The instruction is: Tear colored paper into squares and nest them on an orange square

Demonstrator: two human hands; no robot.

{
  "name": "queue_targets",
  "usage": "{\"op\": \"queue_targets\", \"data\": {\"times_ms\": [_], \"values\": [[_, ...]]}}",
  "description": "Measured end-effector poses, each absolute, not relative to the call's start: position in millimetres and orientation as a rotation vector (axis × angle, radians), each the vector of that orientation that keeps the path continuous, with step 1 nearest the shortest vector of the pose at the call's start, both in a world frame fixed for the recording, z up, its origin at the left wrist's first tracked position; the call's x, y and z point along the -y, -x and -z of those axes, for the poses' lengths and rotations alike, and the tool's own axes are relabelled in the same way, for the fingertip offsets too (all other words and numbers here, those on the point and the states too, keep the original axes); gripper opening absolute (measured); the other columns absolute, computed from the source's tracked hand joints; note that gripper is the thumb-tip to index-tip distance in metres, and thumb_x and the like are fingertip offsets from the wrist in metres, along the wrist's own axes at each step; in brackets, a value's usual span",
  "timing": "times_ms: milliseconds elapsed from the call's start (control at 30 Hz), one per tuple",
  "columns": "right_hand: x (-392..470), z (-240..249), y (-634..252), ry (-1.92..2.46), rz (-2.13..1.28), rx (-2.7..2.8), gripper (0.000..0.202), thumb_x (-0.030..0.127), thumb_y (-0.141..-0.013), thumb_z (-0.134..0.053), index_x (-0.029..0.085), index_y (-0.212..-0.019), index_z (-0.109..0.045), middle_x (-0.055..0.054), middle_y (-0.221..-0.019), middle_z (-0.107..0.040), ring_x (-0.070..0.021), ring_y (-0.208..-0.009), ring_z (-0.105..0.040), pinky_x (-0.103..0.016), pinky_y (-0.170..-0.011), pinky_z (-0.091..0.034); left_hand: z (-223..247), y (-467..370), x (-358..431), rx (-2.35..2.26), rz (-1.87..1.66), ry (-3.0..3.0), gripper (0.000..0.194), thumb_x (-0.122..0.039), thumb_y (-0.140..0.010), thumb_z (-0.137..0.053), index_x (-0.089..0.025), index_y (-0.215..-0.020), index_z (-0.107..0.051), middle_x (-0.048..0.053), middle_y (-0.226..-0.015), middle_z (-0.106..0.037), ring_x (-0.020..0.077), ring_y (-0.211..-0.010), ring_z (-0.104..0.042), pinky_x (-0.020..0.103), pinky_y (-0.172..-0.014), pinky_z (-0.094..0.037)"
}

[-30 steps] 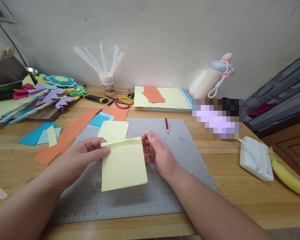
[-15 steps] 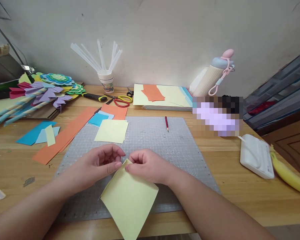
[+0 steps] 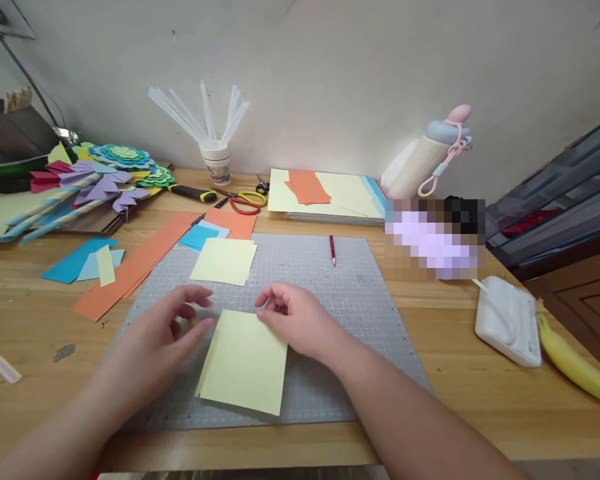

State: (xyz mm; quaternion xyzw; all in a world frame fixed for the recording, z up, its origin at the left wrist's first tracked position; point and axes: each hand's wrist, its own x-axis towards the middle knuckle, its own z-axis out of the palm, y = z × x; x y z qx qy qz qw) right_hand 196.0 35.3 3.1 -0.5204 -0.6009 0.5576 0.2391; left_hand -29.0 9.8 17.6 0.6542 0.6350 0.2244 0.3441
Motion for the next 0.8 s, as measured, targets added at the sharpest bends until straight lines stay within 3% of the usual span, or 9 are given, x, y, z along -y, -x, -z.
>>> {"op": "queue_targets", "data": {"times_ms": [100, 300, 533, 800], "values": [[-28, -1, -186, 1.519, -1.267, 1.882, 0.009, 0.025, -0.083, -0.054, 0.023, -0.090, -0.060, 0.003, -0.076, -0.061, -0.0125, -0.067, -0.053, -0.026, -0.060, -0.037, -5, 34, 18, -1.737, -0.632, -2.205, 0.030, -0.035, -0.091, -0.045, -0.029, -0.117, -0.058, 0.006, -0.119, -0.058, 0.0244, -0.103, -0.056, 0.041, -0.085, -0.046], [-26, -6, -178, 1.615, -1.056, 2.073, 0.012, 0.026, -0.085, -0.052, 0.026, -0.093, -0.061, 0.003, -0.080, -0.067, -0.0134, -0.067, -0.056, -0.028, -0.062, -0.035, 14, 33, 50, -1.887, -0.310, -2.716, 0.041, -0.024, -0.094, -0.040, -0.028, -0.132, -0.055, 0.007, -0.132, -0.058, 0.0300, -0.106, -0.053, 0.045, -0.084, -0.044], [-20, -5, -184, 1.715, -1.036, 1.969, 0.012, 0.029, -0.087, -0.049, 0.025, -0.093, -0.058, 0.002, -0.074, -0.065, -0.0143, -0.065, -0.056, -0.027, -0.058, -0.035, 10, 34, 50, -1.908, -0.134, -2.690, 0.046, -0.024, -0.095, -0.037, -0.027, -0.139, -0.049, 0.009, -0.131, -0.057, 0.0302, -0.109, -0.051, 0.045, -0.086, -0.044], [-15, -2, -180, 1.831, -0.897, 1.888, 0.013, 0.025, -0.086, -0.048, 0.025, -0.095, -0.058, 0.002, -0.074, -0.065, -0.0151, -0.068, -0.057, -0.027, -0.057, -0.033, 3, 28, 34, -1.922, -0.111, -2.616, 0.042, -0.028, -0.098, -0.033, -0.026, -0.135, -0.053, 0.007, -0.121, -0.060, 0.0266, -0.098, -0.052, 0.041, -0.080, -0.046]]}}
